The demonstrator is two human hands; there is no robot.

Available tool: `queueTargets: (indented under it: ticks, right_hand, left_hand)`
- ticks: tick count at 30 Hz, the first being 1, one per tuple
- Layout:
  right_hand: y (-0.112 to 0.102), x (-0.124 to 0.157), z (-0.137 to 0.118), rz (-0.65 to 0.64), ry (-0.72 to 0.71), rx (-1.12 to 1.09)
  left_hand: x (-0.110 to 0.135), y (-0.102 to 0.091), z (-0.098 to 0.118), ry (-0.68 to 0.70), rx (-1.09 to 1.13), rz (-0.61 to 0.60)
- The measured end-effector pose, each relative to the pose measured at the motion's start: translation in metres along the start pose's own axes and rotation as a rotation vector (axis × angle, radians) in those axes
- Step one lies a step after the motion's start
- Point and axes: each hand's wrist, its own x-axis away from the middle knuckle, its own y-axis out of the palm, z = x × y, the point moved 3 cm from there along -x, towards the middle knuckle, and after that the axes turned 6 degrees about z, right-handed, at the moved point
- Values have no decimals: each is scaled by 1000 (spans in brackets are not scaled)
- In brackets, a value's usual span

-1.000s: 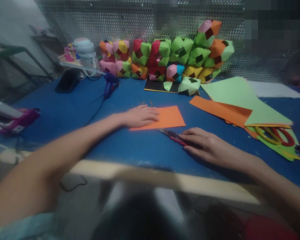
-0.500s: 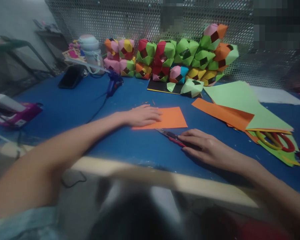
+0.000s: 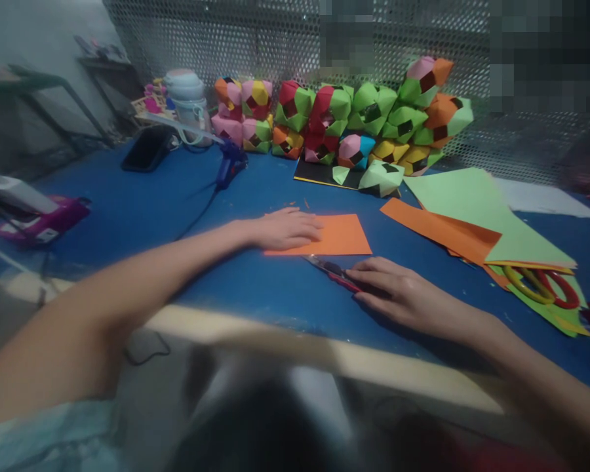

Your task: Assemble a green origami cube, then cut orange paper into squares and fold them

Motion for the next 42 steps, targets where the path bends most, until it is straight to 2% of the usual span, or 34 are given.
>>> queueTargets:
  ticks: [14,27,42]
  right_hand:
    - [4,-8,-2,39,-83,-10]
    - [7,-16,-8,-6,-93,31]
    - [13,-22,-10,2,-145,35]
  left_hand:
    - [0,0,2,-8,7,10]
    - [1,0,4,2,30,1]
    - [1,0,6,-7,26,-13]
